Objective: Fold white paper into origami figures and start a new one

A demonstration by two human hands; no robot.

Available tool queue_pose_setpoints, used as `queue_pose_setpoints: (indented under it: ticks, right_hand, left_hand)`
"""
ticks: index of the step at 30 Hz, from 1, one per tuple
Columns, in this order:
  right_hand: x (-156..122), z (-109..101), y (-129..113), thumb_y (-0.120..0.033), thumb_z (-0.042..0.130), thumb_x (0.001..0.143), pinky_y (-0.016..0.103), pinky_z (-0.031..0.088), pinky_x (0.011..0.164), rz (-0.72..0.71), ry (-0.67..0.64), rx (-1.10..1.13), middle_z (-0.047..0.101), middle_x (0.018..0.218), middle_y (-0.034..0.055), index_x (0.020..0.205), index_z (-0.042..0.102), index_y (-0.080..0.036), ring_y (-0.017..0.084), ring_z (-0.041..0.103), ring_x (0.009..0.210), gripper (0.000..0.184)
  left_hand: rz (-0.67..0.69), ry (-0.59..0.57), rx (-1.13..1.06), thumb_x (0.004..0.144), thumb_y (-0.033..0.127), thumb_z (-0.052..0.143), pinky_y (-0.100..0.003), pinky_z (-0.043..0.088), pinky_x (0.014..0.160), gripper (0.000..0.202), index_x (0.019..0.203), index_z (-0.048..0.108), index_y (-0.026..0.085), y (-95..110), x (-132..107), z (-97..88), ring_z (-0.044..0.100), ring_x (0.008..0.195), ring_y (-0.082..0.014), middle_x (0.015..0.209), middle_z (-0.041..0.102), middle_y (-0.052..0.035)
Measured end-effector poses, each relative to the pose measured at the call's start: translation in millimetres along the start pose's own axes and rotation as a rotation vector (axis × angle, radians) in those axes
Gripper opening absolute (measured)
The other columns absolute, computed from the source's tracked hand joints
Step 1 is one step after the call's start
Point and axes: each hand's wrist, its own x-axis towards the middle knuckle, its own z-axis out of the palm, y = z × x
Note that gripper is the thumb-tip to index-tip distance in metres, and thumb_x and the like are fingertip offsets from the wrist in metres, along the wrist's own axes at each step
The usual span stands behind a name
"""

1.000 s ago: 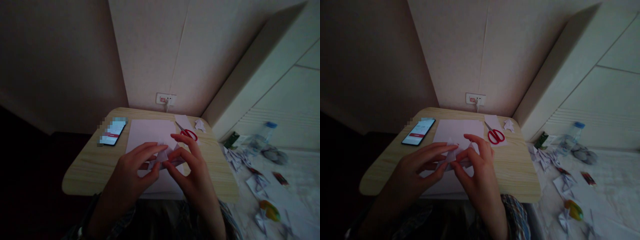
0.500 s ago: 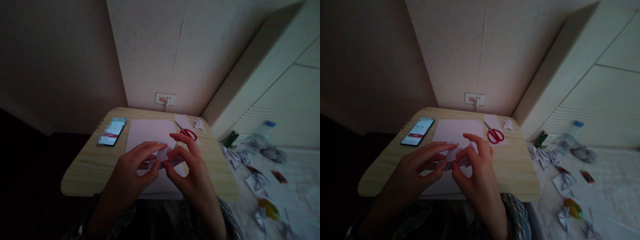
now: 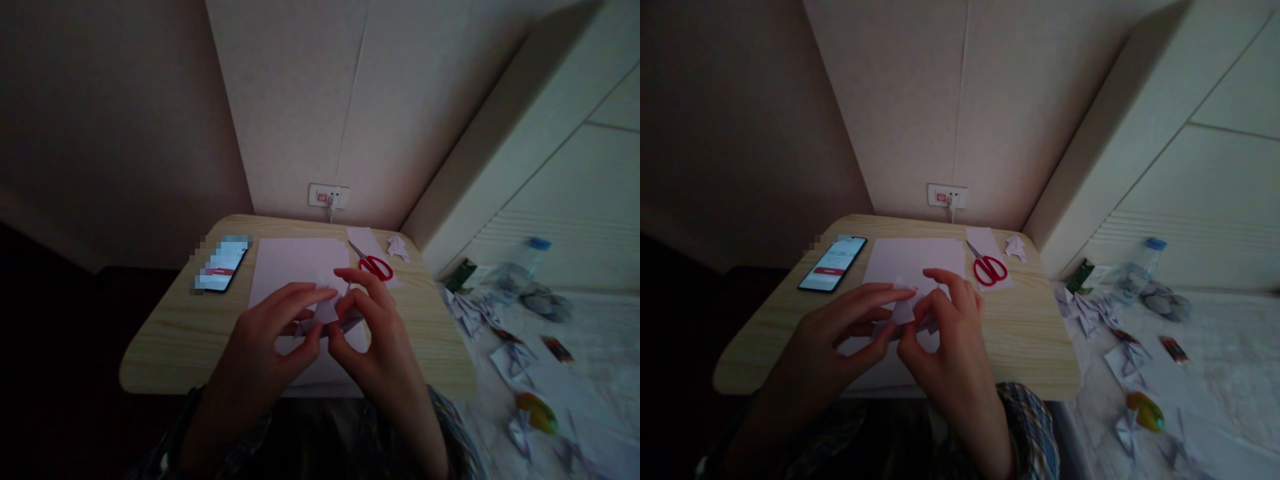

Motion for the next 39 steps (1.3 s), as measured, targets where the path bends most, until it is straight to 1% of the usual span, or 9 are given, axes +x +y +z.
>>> queue_pose_setpoints:
  ticks: [5, 10, 13, 16, 20, 28, 31, 35, 39]
  right_hand:
    - [0, 0, 1, -0.011, 0.059, 0.072, 0.047, 0.032, 0.103, -0.017, 0.005, 0.015, 0.054, 0.124, 0.005, 0.072, 0.05, -0.022, 0.025, 0.046, 0.119, 0.014]
    - [0, -4, 3, -0.016, 0.061, 0.077, 0.048, 0.03, 0.106, -0.073, 0.01, -0.004, 0.051, 0.129, 0.0041, 0.08, 0.058, -0.024, 0.025, 0.043, 0.125, 0.009]
    - [0, -7, 4, -0.018, 0.063, 0.076, 0.049, 0.03, 0.106, -0.095, 0.01, -0.025, 0.049, 0.132, 0.0035, 0.079, 0.059, -0.024, 0.026, 0.04, 0.127, 0.008]
    - [-1, -8, 5, -0.019, 0.063, 0.077, 0.049, 0.034, 0.104, -0.103, 0.018, -0.04, 0.047, 0.134, 0.0032, 0.076, 0.06, -0.024, 0.027, 0.039, 0.127, 0.006]
    - [-2, -4, 5, -0.022, 0.063, 0.079, 0.046, 0.04, 0.099, -0.106, 0.049, -0.025, 0.046, 0.134, 0.0032, 0.075, 0.06, -0.024, 0.027, 0.039, 0.127, 0.006]
    - [-3, -10, 6, -0.025, 0.062, 0.082, 0.045, 0.039, 0.101, -0.132, 0.125, -0.006, 0.052, 0.129, 0.0031, 0.083, 0.06, -0.025, 0.025, 0.044, 0.124, 0.002]
    - [-3, -13, 8, -0.023, 0.061, 0.082, 0.046, 0.037, 0.103, -0.163, 0.159, -0.052, 0.053, 0.128, 0.004, 0.096, 0.059, -0.027, 0.025, 0.045, 0.124, 0.014]
    - [-2, -16, 13, -0.022, 0.061, 0.083, 0.046, 0.036, 0.102, -0.276, 0.109, -0.158, 0.056, 0.126, 0.005, 0.113, 0.055, -0.028, 0.025, 0.047, 0.122, 0.031]
    - [-3, -18, 14, -0.022, 0.059, 0.085, 0.045, 0.036, 0.1, -0.39, 0.085, -0.205, 0.064, 0.114, 0.0049, 0.118, 0.054, -0.027, 0.023, 0.055, 0.112, 0.033]
  left_hand:
    - [0.015, 0.025, 0.031, 0.078, 0.011, 0.058, -0.016, 0.059, 0.068, 0.033, 0.106, 0.065, 0.026, 1, -1, -1.7, 0.068, 0.079, -0.0104, 0.108, 0.066, -0.0005]
    - [-0.042, 0.047, -0.014, 0.081, 0.016, 0.057, -0.021, 0.06, 0.07, 0.026, 0.103, 0.066, 0.027, 2, -2, -4.2, 0.069, 0.083, -0.0135, 0.109, 0.067, -0.0021]
    - [-0.085, 0.072, -0.013, 0.081, 0.017, 0.058, -0.023, 0.06, 0.071, 0.026, 0.104, 0.066, 0.028, 2, -2, -4.5, 0.069, 0.08, -0.0143, 0.106, 0.068, -0.002]
    - [-0.084, 0.058, -0.019, 0.08, 0.016, 0.059, -0.022, 0.06, 0.07, 0.028, 0.105, 0.064, 0.028, 1, -2, -4.1, 0.069, 0.076, -0.0129, 0.105, 0.069, -0.0006]
    - [-0.08, 0.024, -0.05, 0.08, 0.013, 0.06, -0.019, 0.058, 0.073, 0.03, 0.105, 0.063, 0.029, 0, -2, -3.5, 0.069, 0.082, -0.0121, 0.104, 0.07, 0.0021]
    - [-0.075, 0.061, 0.0, 0.081, 0.019, 0.059, -0.023, 0.06, 0.072, 0.028, 0.106, 0.064, 0.03, 0, -2, -3.2, 0.07, 0.08, -0.0146, 0.106, 0.07, 0.0004]
    - [-0.078, 0.085, 0.023, 0.08, 0.019, 0.06, -0.022, 0.06, 0.07, 0.032, 0.109, 0.062, 0.03, -1, -3, -3.2, 0.07, 0.078, -0.0145, 0.108, 0.07, 0.0007]
    - [-0.099, 0.085, -0.006, 0.079, 0.02, 0.062, -0.02, 0.059, 0.068, 0.035, 0.112, 0.061, 0.031, -1, -4, -3.6, 0.069, 0.076, -0.0125, 0.102, 0.071, 0.002]
    - [-0.214, 0.089, -0.025, 0.077, 0.022, 0.062, -0.022, 0.059, 0.069, 0.032, 0.108, 0.063, 0.027, 7, -4, -4.6, 0.069, 0.076, -0.0134, 0.101, 0.071, -0.0001]
